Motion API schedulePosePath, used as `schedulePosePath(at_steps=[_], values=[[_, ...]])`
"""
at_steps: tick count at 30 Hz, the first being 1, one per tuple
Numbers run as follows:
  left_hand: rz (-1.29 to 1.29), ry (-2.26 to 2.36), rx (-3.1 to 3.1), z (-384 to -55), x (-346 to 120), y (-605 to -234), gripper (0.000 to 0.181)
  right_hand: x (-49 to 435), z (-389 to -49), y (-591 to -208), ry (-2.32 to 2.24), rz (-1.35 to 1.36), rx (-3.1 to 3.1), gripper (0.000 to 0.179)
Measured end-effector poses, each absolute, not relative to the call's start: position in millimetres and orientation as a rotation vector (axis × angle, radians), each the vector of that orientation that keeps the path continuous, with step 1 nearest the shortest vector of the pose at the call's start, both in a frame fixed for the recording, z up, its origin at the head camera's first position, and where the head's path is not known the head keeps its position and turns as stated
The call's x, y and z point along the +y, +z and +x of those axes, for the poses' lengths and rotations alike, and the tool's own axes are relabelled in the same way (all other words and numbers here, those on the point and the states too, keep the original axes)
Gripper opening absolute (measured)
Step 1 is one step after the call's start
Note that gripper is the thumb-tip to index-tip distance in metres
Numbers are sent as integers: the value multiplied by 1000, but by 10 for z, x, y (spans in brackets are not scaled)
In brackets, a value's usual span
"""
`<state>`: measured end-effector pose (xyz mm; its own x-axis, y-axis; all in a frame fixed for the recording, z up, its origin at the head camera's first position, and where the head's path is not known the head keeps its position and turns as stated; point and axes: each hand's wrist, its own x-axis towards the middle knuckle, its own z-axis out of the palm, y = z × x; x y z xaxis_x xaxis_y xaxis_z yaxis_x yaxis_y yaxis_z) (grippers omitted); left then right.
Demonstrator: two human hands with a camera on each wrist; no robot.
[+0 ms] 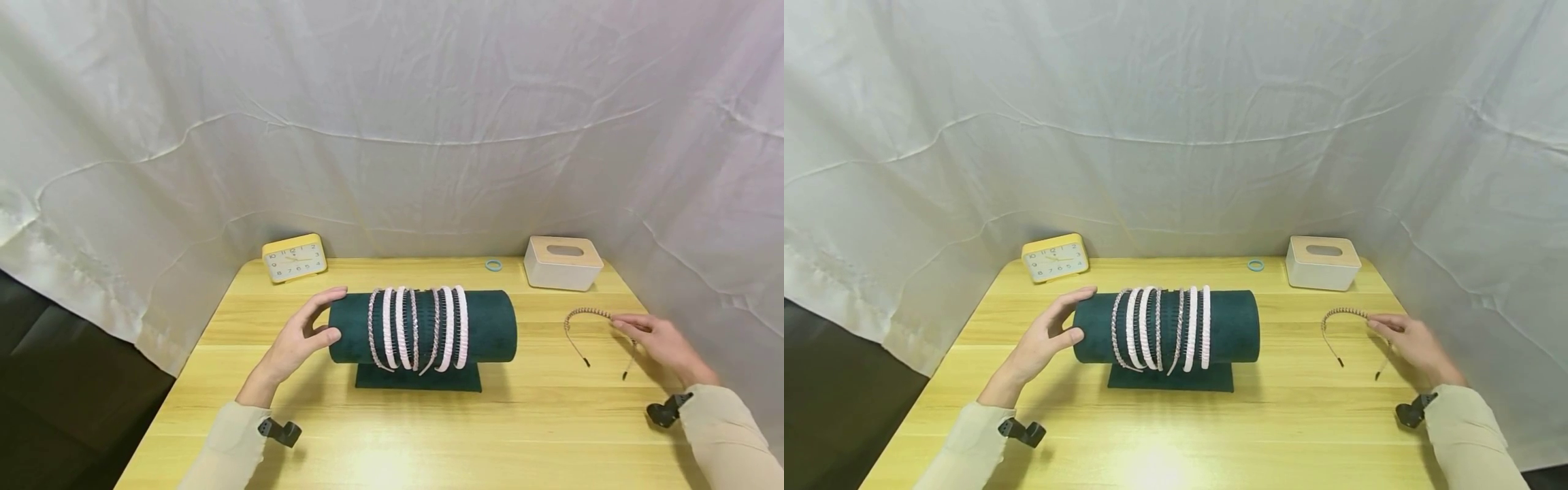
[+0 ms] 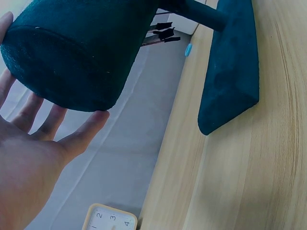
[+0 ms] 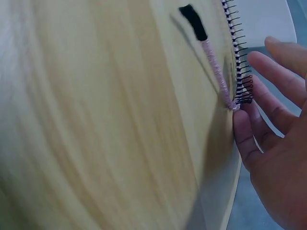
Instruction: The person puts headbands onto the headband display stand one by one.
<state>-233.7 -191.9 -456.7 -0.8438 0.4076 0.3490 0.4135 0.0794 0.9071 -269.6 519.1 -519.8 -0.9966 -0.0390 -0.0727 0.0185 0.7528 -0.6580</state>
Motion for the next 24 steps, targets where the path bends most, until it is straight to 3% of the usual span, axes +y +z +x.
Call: schedulePosePath(at_steps=[24], values=[[-876, -1927, -2315, -2334, -1922, -4567, 63, 5184, -2680, -5265, -1028, -84, 2962, 57]])
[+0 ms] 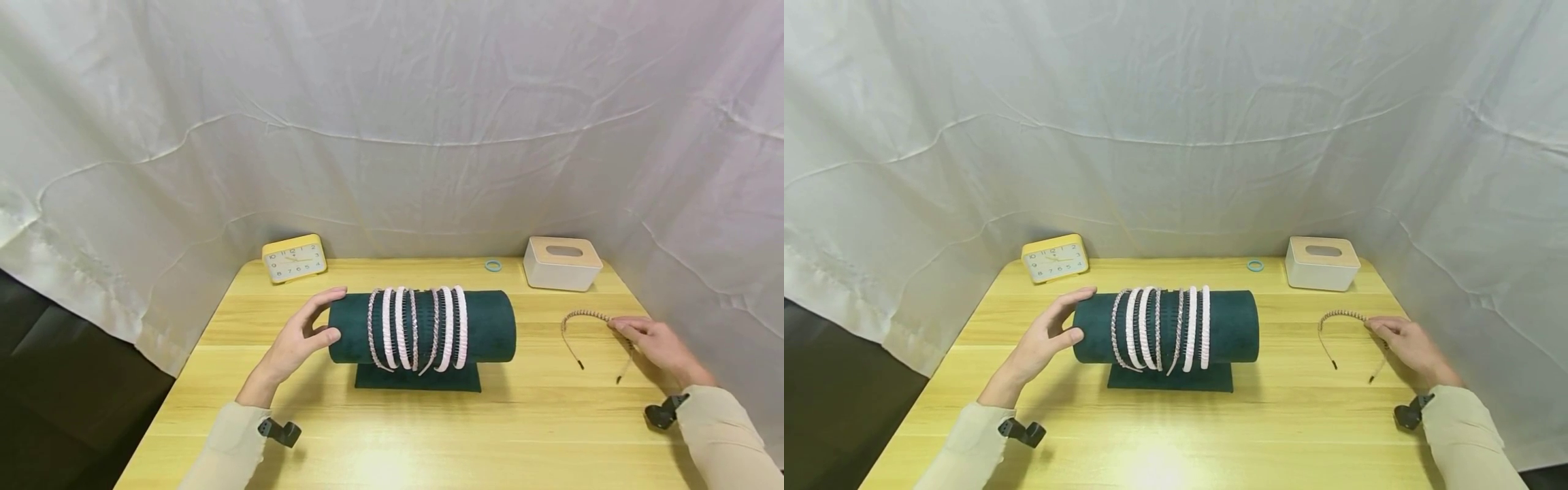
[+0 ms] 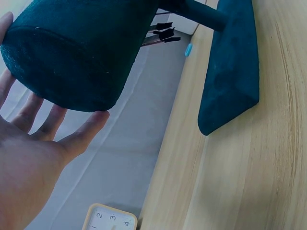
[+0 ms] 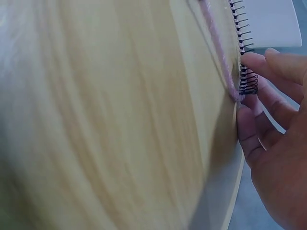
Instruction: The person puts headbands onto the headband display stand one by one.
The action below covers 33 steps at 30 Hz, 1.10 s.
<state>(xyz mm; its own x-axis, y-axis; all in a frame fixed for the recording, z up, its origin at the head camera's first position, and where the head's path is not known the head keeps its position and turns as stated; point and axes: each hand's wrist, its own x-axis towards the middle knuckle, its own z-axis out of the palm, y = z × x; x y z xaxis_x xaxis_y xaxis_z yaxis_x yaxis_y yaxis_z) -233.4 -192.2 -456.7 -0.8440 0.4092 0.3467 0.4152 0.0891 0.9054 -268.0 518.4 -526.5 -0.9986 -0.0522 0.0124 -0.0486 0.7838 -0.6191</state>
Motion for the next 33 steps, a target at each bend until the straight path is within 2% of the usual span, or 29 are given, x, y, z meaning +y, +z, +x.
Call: schedulePosePath(at_steps=[7, 17, 33], values=[[-875, -1924, -2316, -2340, -1924, -4568, 63, 5188, -2679, -5248, -1053, -116, 2979, 52], [-879, -1935, -2315, -2337, -1923, -4563, 64, 5219, -2703, -5322, -1095, -251, 3060, 28], [-878, -1930, -2314, -2333, -1922, -4563, 63, 5217, -2635, -5237, -1260, -172, 2821, 38]])
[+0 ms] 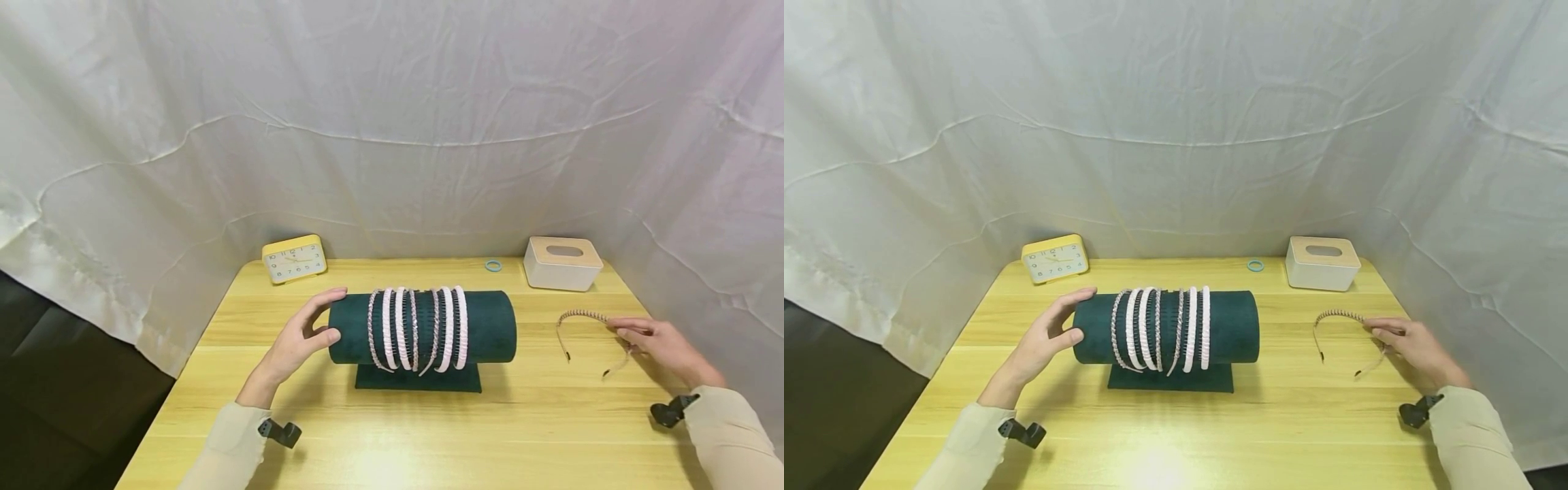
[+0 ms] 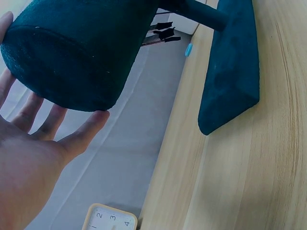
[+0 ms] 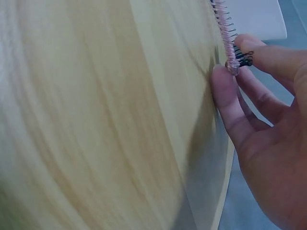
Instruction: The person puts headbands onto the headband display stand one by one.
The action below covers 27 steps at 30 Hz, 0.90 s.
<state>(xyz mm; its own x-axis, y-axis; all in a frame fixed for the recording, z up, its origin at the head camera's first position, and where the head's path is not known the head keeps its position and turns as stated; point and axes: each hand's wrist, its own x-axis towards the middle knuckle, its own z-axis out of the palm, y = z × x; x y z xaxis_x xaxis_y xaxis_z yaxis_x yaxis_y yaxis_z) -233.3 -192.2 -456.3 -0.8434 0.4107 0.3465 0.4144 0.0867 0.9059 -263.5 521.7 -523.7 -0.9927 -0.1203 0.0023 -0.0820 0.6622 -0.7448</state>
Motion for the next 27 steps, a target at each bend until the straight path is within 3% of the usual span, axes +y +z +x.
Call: schedulePosePath(at_steps=[13, 21, 27], values=[[-873, -1938, -2305, -2337, -1919, -4564, 63, 5328, -2618, -5219, -1429, -168, 2620, 50], [-868, -1938, -2309, -2332, -1917, -4561, 63, 5331, -2607, -5262, -1793, -203, 2310, 43], [-864, -1933, -2314, -2334, -1919, -4560, 63, 5358, -2624, -5262, -1705, -194, 2374, 45]])
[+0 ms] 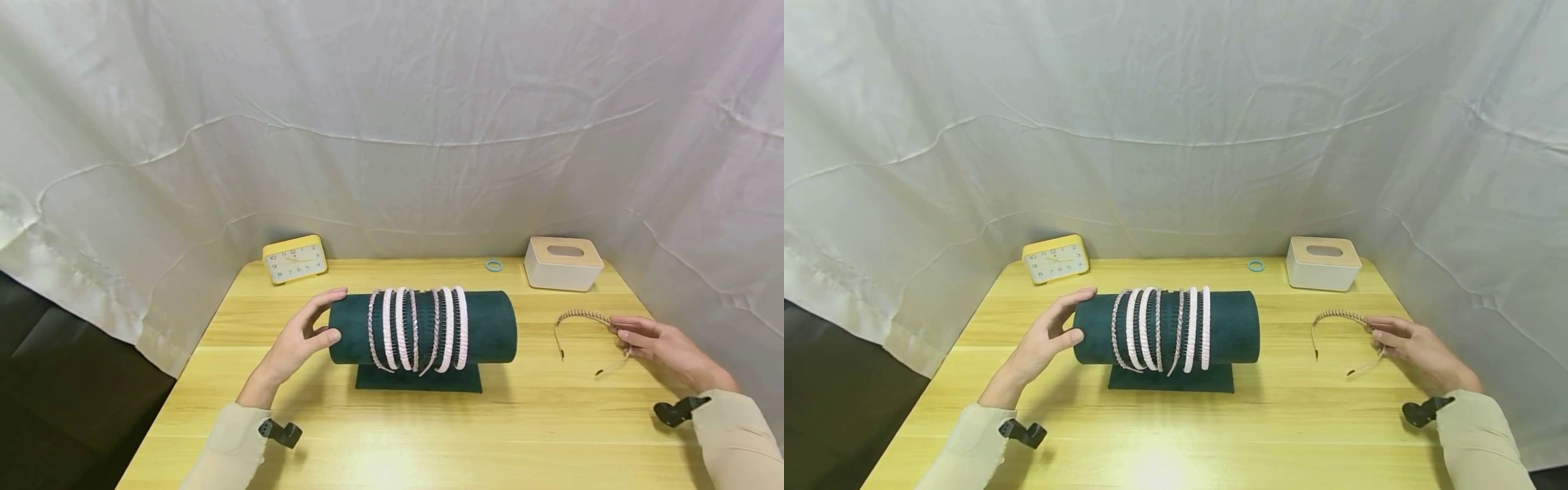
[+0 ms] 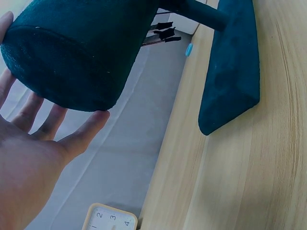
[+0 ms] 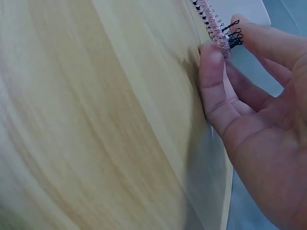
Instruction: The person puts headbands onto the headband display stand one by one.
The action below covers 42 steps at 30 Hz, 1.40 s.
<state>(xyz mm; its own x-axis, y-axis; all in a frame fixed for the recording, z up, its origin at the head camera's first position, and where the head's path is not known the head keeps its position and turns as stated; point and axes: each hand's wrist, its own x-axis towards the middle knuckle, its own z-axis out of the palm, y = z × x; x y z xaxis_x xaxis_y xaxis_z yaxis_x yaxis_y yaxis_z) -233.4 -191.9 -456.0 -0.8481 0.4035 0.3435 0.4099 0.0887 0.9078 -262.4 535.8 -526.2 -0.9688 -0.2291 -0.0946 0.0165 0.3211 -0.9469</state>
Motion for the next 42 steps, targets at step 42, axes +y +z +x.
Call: schedulePosePath(at_steps=[42], values=[[-858, -1932, -2326, -2333, -1922, -4558, 63, 5380, -2651, -5312, -2168, -475, 1555, 52]])
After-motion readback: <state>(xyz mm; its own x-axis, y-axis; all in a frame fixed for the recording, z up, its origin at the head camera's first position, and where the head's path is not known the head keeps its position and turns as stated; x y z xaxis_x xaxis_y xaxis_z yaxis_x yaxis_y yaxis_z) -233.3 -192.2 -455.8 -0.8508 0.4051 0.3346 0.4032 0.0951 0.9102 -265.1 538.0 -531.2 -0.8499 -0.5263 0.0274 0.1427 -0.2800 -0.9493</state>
